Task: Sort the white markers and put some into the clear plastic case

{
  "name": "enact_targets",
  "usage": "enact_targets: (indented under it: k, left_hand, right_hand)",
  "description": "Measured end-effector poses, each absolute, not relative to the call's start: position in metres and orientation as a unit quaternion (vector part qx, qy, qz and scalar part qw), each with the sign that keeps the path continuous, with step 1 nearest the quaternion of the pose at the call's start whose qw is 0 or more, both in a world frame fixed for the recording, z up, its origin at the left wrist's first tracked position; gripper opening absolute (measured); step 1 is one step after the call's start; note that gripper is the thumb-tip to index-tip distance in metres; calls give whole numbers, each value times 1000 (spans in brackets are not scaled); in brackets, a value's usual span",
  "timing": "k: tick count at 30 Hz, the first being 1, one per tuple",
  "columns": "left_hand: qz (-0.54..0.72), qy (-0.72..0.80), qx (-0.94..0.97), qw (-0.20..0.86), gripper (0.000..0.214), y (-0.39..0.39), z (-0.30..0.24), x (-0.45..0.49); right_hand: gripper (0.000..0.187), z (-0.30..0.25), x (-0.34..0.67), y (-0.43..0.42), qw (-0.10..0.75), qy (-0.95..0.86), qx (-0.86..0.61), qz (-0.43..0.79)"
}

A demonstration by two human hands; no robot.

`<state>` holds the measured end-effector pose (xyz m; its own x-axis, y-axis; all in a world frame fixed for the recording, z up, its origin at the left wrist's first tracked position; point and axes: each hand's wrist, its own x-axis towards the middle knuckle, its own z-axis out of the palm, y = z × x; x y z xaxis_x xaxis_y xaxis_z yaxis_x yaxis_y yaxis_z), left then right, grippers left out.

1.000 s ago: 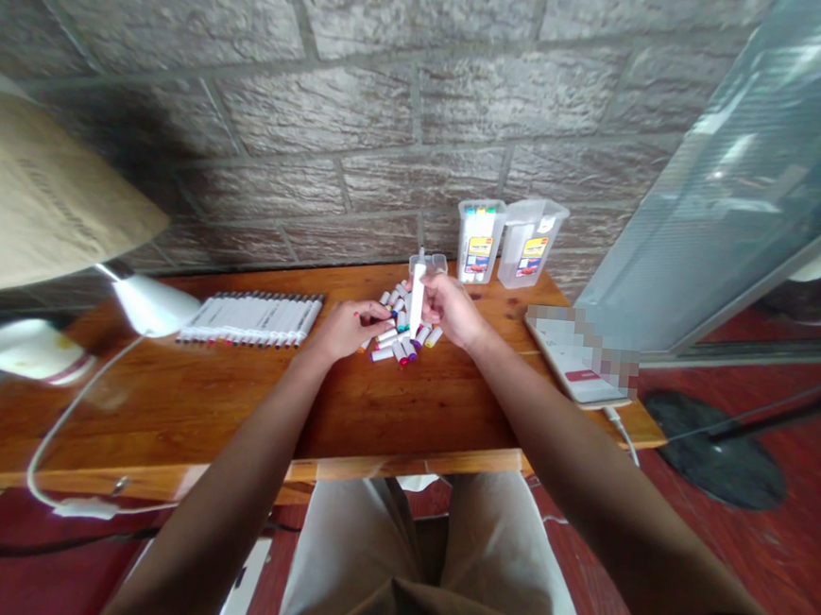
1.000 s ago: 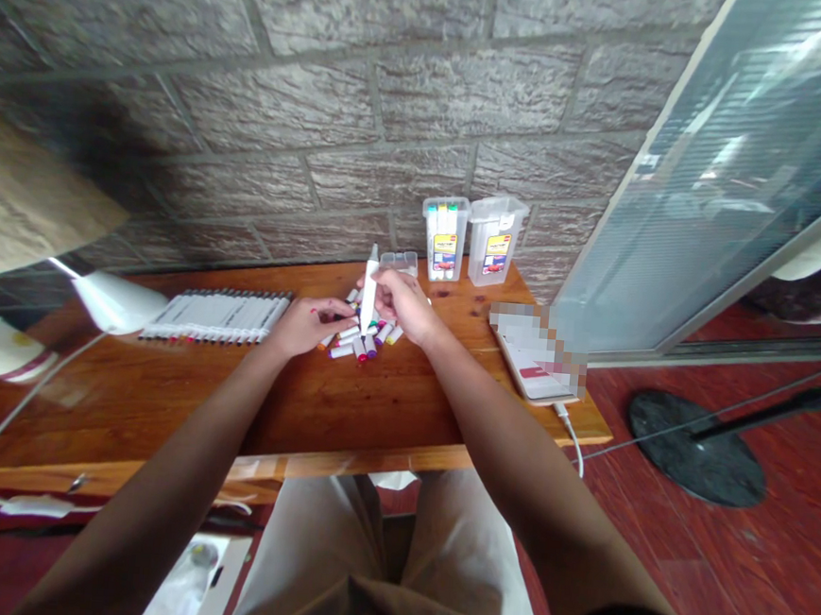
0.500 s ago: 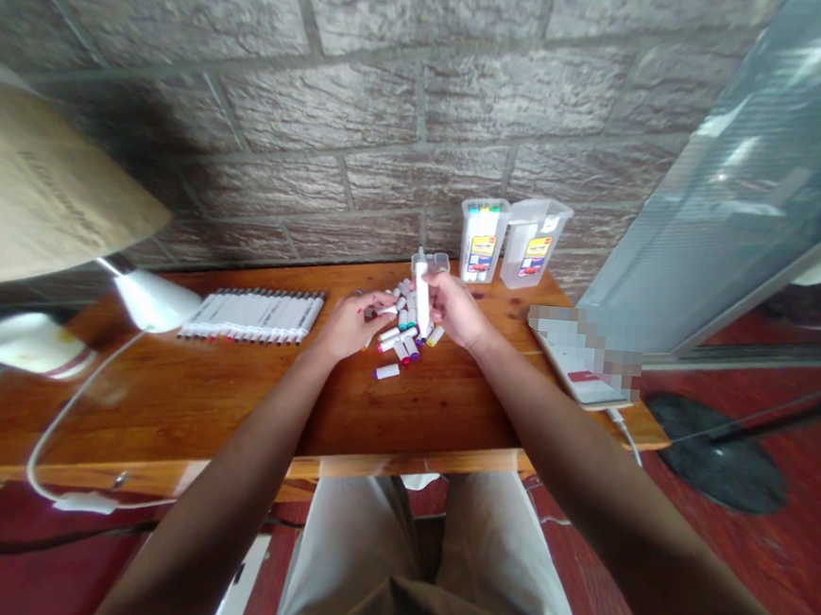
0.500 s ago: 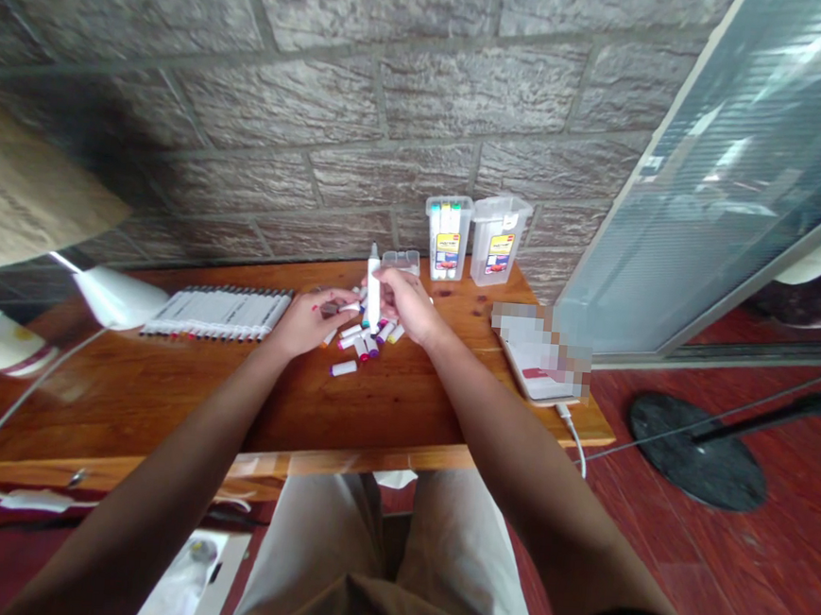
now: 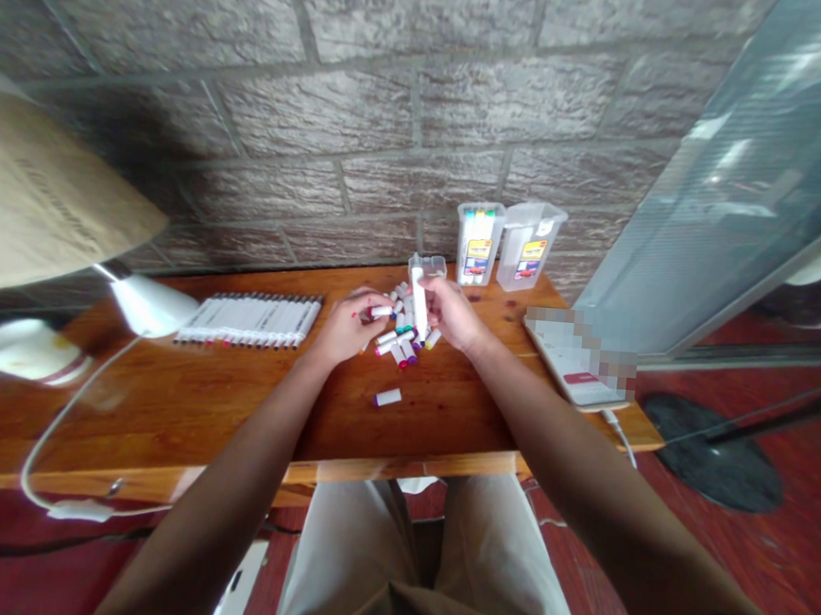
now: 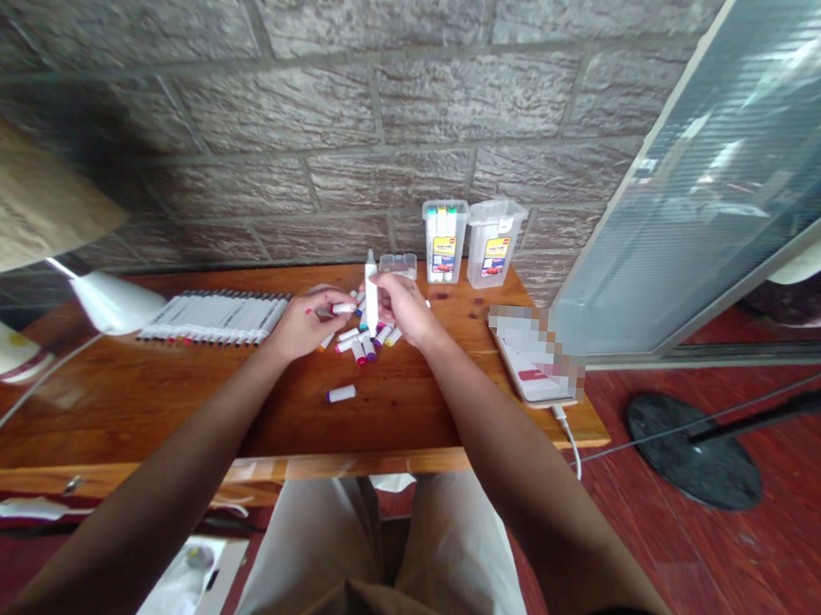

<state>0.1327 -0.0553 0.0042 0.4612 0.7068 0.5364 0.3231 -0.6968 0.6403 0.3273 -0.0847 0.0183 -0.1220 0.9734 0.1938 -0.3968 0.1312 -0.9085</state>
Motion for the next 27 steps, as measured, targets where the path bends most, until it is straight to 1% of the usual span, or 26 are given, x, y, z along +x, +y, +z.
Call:
enact_targets:
  k: [2, 4, 7, 12, 18, 27]
  left_hand:
    - [422, 324, 792, 299, 23, -57, 5, 134]
    - [430, 324, 756, 373, 35, -58, 6, 135]
    - [434, 323, 718, 439, 50, -60, 9, 135]
    - [424, 313, 724, 445, 50, -61, 10, 136]
    - [415, 319, 706, 477, 58, -62, 9, 137]
    - [409, 318, 724, 455, 45, -64, 9, 137]
  right_hand:
    - [24, 18, 328, -84, 593, -464, -311, 579]
    - [24, 18, 329, -83, 600, -460, -313, 575]
    - [27, 20, 331, -82, 601, -442, -322, 583]
    - [29, 23, 332, -81, 607, -411, -347, 585]
    - [29, 21, 331, -82, 610, -418, -362, 567]
    - [53, 25, 327, -88, 612, -438, -376, 541]
